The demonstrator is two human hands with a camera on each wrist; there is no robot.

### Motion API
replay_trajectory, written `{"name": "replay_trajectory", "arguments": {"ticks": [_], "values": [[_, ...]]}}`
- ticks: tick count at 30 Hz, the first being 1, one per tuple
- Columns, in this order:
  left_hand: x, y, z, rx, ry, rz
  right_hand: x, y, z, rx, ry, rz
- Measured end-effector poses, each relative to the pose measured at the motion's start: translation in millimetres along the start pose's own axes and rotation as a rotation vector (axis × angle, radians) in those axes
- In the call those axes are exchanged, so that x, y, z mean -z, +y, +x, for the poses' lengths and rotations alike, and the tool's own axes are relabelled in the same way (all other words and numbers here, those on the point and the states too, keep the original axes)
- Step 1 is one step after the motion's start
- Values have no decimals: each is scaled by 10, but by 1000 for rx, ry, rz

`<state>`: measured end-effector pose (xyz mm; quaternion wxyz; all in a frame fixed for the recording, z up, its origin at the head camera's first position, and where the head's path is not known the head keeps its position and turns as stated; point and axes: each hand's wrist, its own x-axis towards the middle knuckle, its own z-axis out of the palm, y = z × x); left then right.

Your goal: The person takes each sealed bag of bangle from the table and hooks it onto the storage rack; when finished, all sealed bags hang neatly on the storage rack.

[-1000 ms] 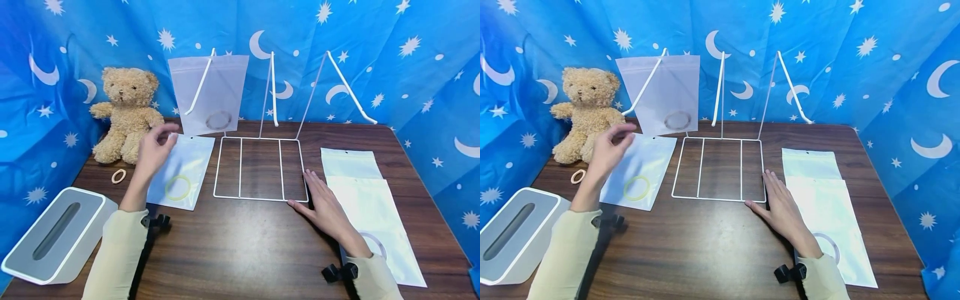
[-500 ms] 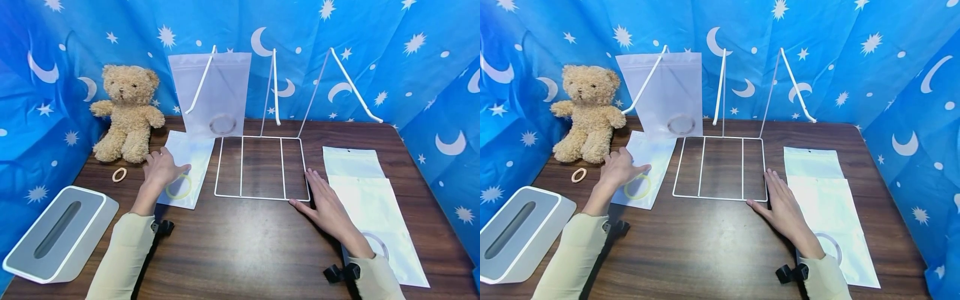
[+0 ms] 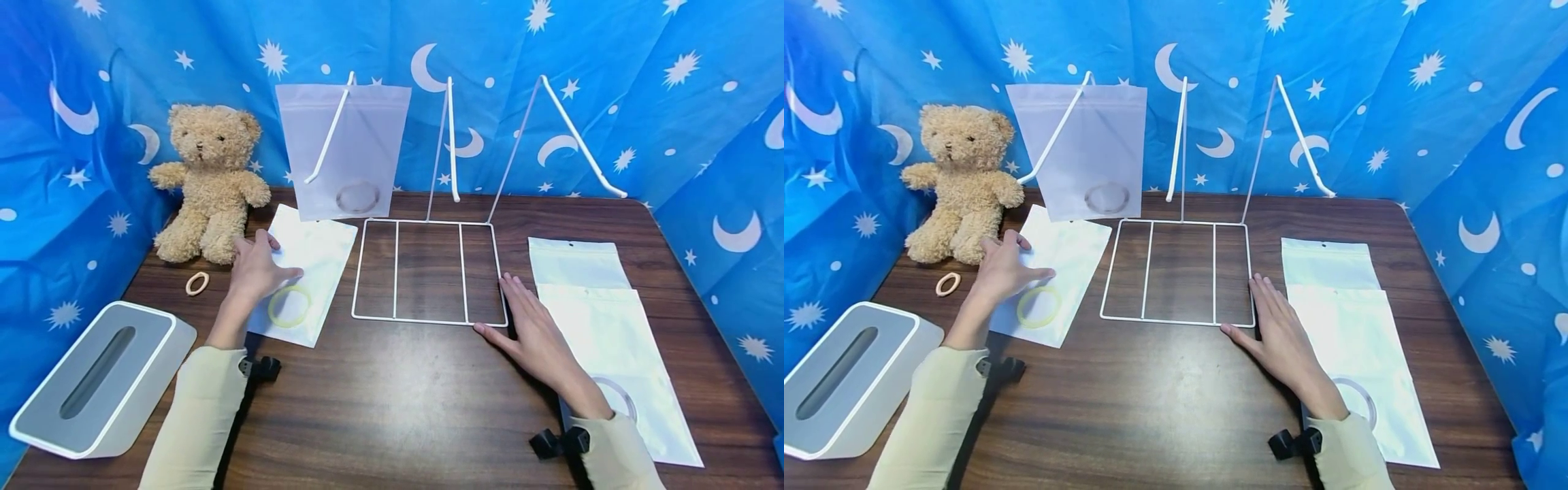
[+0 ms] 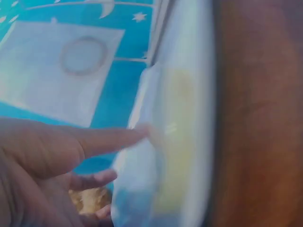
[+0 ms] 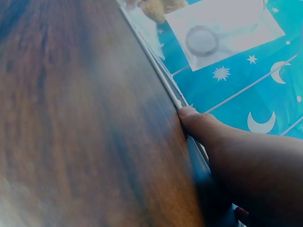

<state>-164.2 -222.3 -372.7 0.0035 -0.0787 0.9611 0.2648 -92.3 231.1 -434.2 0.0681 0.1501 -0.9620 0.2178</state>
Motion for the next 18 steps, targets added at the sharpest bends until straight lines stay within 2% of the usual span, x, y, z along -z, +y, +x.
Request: {"name": "replay_trajectory", "arguments": {"ticks": [3, 7, 13, 18], "values": [[125, -34, -10, -21, -56, -70, 5, 1, 7, -5, -8, -4], [285, -51, -4, -3, -128, -116, 9, 7, 16, -2, -10, -3], [477, -47, -62, -29, -224, -104, 7, 9, 15, -6, -21, 1], [707, -34, -236, -95, -283, -67, 3, 0, 9, -15, -31, -3]]}}
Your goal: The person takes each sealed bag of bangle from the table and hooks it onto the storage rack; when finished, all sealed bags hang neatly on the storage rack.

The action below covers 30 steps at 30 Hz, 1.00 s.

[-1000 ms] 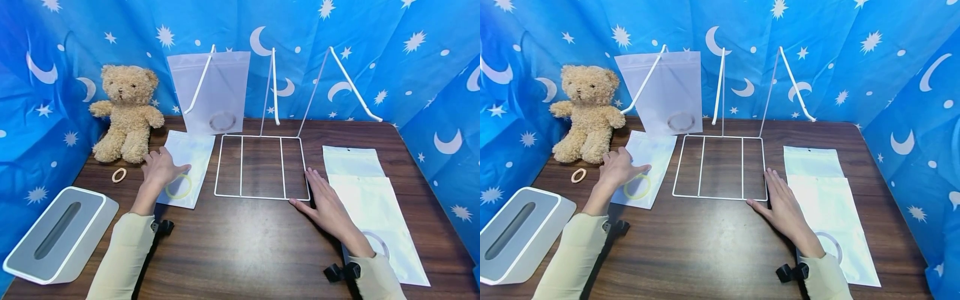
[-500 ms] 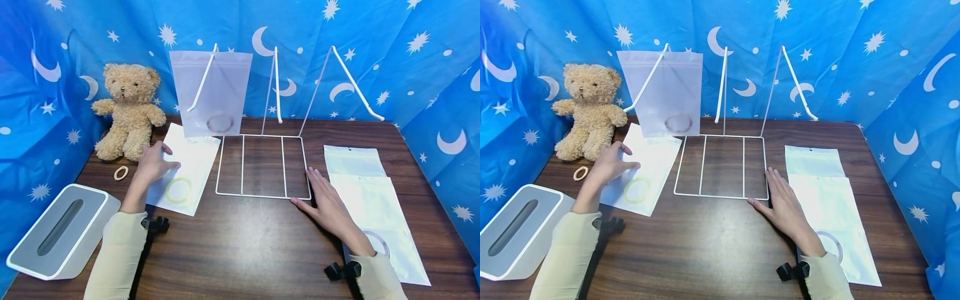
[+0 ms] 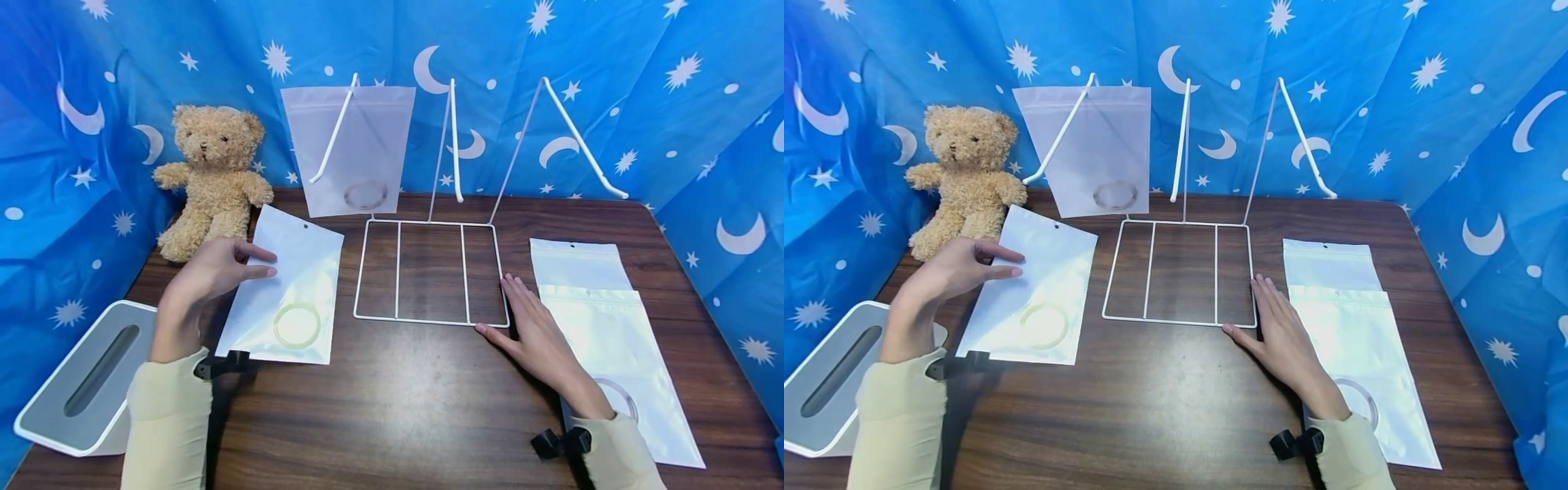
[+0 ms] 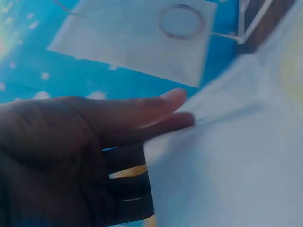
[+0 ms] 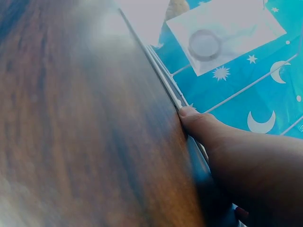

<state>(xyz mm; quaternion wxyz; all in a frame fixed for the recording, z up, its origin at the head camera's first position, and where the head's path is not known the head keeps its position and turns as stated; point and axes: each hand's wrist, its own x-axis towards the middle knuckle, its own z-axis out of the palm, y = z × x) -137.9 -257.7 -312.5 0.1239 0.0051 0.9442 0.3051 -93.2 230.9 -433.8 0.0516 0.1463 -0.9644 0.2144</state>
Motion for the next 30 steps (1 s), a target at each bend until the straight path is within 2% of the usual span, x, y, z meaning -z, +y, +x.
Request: {"name": "replay_trajectory", "arguments": {"ticks": [4, 6, 10, 12, 14, 17, 19, 21, 25, 27, 30], "values": [[85, 129, -214, -95, -30, 82, 6, 0, -5, 1, 6, -2], [82, 225, -302, -168, -51, 116, 7, 1, -8, 3, 12, 0], [30, 428, -437, -399, -65, 131, 0, 1, -16, 2, 14, 3], [-1, 528, -497, -545, -33, 109, -5, 1, -17, 0, 11, 5], [-43, 633, -545, -700, 4, 33, -8, 1, -14, 2, 12, 6], [-98, 855, -626, -918, 50, -130, -7, 8, -12, 7, 14, 8], [-142, 1007, -664, -1045, 58, -253, -5, 11, -14, 10, 15, 8], [-189, 1140, -690, -1138, 81, -349, -3, 20, -21, 33, 19, 4], [-317, 1285, -675, -1218, 172, -477, 2, 44, -42, 95, 34, -8], [-396, 1339, -657, -1209, 242, -543, 7, 49, -46, 110, 40, -4], [-518, 1417, -632, -1167, 349, -658, 17, 28, -46, 79, 39, 13]]}}
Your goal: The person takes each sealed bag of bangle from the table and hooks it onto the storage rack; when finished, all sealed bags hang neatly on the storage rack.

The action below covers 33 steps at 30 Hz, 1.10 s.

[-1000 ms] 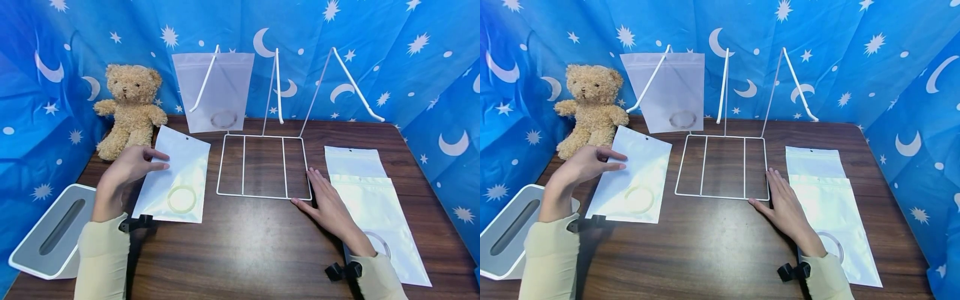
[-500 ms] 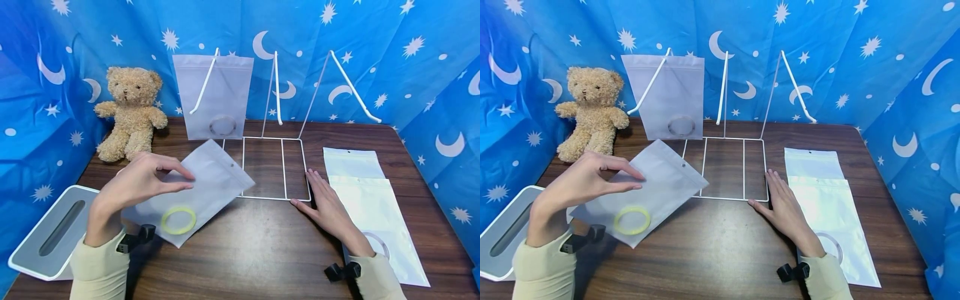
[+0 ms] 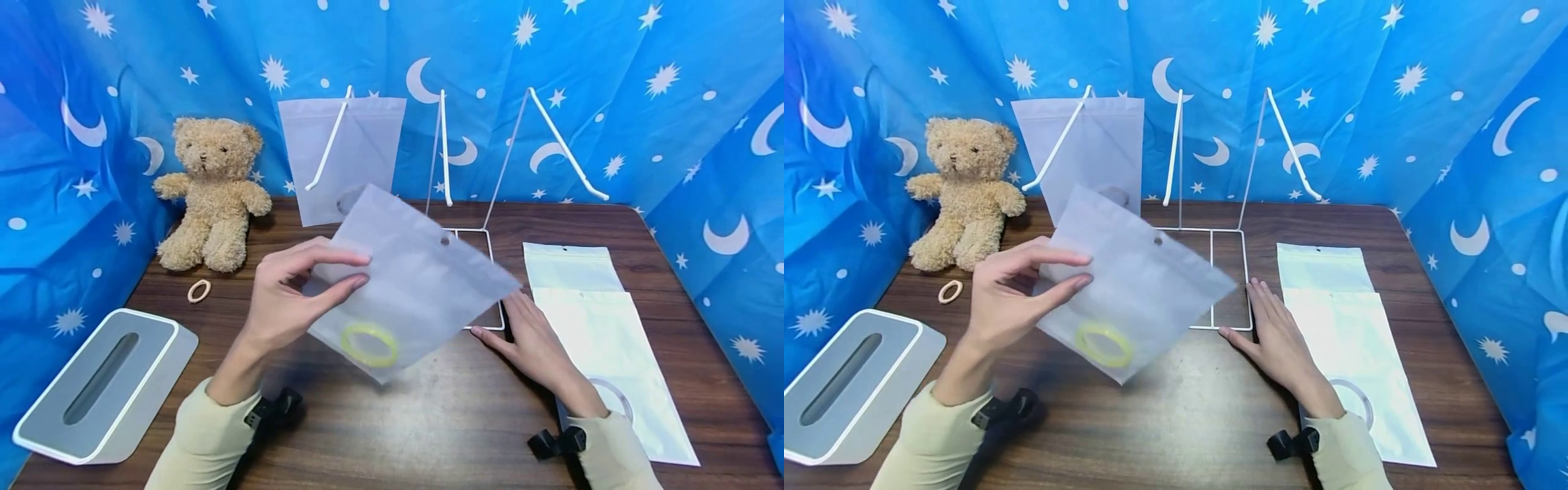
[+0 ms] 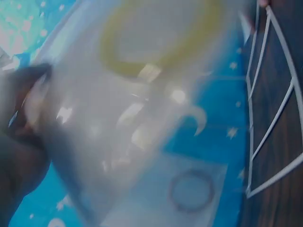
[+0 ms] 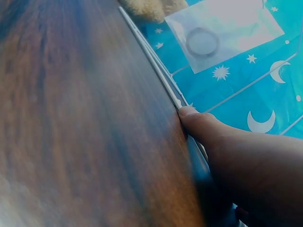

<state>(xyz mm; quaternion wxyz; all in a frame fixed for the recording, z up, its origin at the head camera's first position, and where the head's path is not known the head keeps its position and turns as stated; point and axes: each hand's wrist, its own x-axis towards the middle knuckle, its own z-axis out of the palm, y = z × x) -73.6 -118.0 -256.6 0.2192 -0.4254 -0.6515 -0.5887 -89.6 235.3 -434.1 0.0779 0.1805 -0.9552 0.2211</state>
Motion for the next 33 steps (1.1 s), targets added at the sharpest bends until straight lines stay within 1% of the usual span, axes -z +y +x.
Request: {"name": "replay_trajectory", "arguments": {"ticks": [2, 4, 6, 8, 11, 13, 19, 24, 29, 31, 33], "values": [[-86, -20, -9, 12, 95, -7, 5, -10, 3, -12, -3, 1], [-156, -35, -14, 28, 167, -17, 8, -13, 2, -18, -1, -3], [-205, -51, -14, 37, 211, -24, 10, -13, 2, -23, -5, -2], [-236, -69, -8, 48, 236, -14, 11, -14, -1, -29, -8, 0], [-259, -93, 7, 64, 252, 12, 12, -16, 0, -32, -11, 2], [-267, -107, 16, 68, 251, 21, 12, -16, 2, -30, -8, 3], [-290, -145, 32, 68, 245, 9, 6, -13, -5, -26, -5, 7], [-308, -204, 43, 92, 255, 16, 10, -9, -13, -28, -2, 0], [-342, -348, 70, 109, 280, 13, 15, -13, -9, -35, 8, -8], [-365, -426, 91, 115, 304, 10, 11, -20, -9, -37, 6, -9], [-400, -516, 120, 115, 342, 5, 3, -22, -13, -36, 2, -8]]}}
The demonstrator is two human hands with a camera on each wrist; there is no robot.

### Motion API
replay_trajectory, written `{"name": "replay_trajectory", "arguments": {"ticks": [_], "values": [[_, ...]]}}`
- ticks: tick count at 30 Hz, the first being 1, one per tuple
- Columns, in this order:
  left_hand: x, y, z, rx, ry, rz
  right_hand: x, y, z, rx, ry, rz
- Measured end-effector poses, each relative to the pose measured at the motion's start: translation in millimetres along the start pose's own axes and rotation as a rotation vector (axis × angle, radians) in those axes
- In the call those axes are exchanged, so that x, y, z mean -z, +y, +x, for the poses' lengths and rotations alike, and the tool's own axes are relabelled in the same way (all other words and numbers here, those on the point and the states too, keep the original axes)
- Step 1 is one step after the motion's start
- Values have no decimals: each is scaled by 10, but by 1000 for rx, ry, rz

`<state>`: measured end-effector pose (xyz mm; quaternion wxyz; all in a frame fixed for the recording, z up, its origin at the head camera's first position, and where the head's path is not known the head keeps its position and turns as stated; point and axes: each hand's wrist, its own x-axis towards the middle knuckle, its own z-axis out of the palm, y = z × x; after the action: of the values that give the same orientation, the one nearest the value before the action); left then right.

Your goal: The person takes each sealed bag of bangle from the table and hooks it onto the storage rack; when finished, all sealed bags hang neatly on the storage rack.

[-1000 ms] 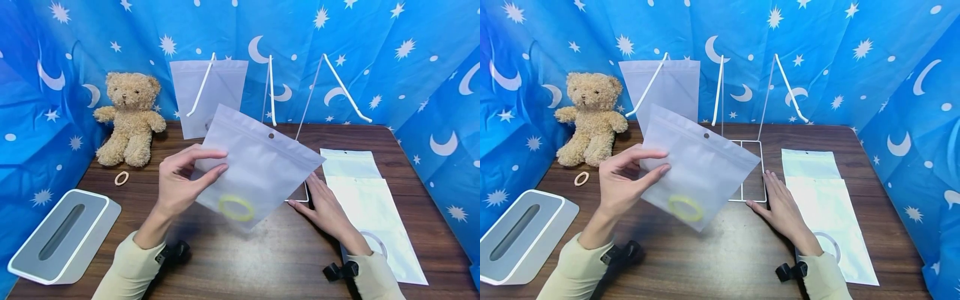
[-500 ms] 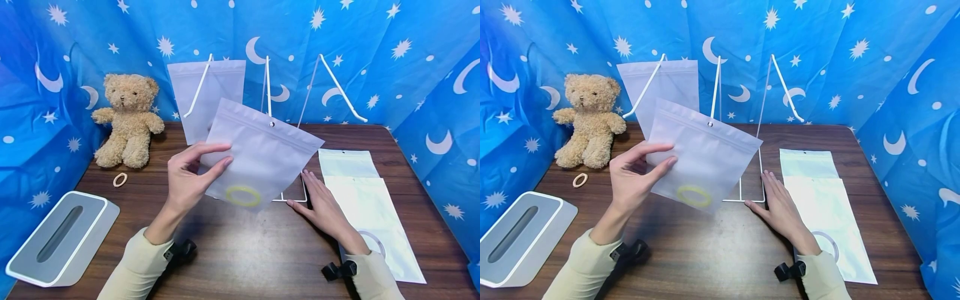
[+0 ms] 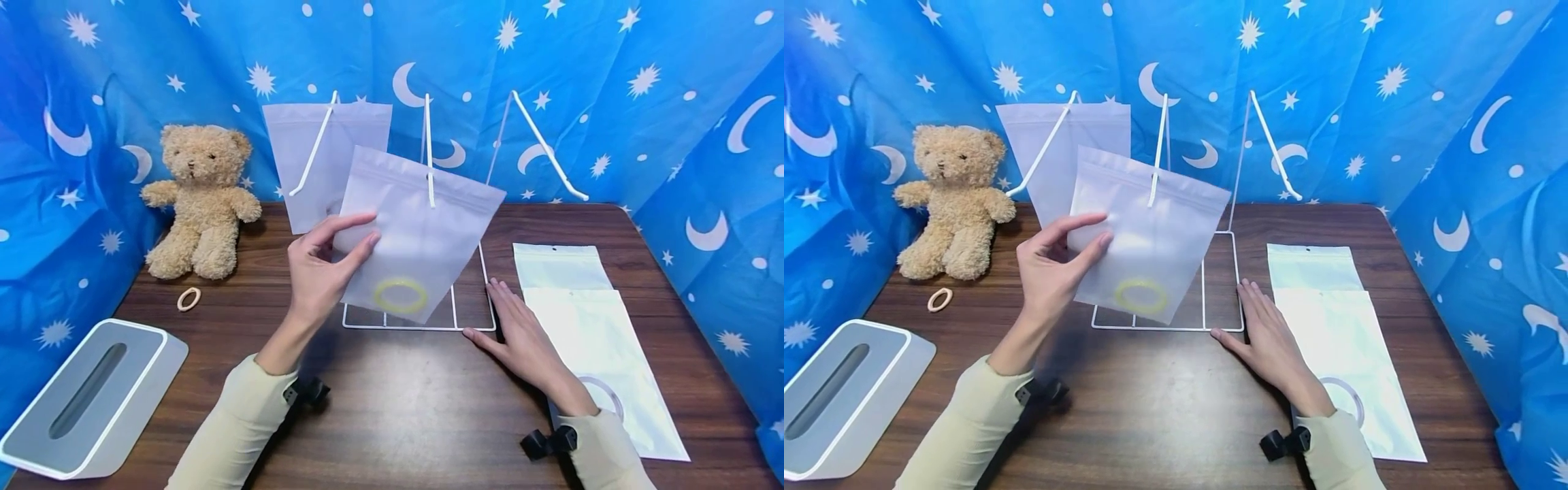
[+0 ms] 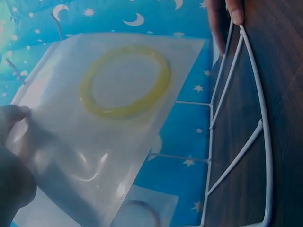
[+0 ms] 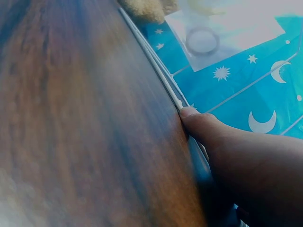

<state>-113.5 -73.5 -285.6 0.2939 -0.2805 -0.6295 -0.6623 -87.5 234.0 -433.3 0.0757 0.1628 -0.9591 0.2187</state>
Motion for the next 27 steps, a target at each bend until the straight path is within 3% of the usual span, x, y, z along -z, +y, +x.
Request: {"name": "replay_trajectory", "arguments": {"ticks": [12, 19, 27], "values": [[-364, -509, 288, -59, 197, -17, -7, -4, 11, 6, 13, 1], [-460, -672, 439, -63, 237, -34, 7, -19, 10, -3, 15, -7], [-509, -746, 469, -71, 256, -32, 14, -1, -9, -15, 3, -10]]}}
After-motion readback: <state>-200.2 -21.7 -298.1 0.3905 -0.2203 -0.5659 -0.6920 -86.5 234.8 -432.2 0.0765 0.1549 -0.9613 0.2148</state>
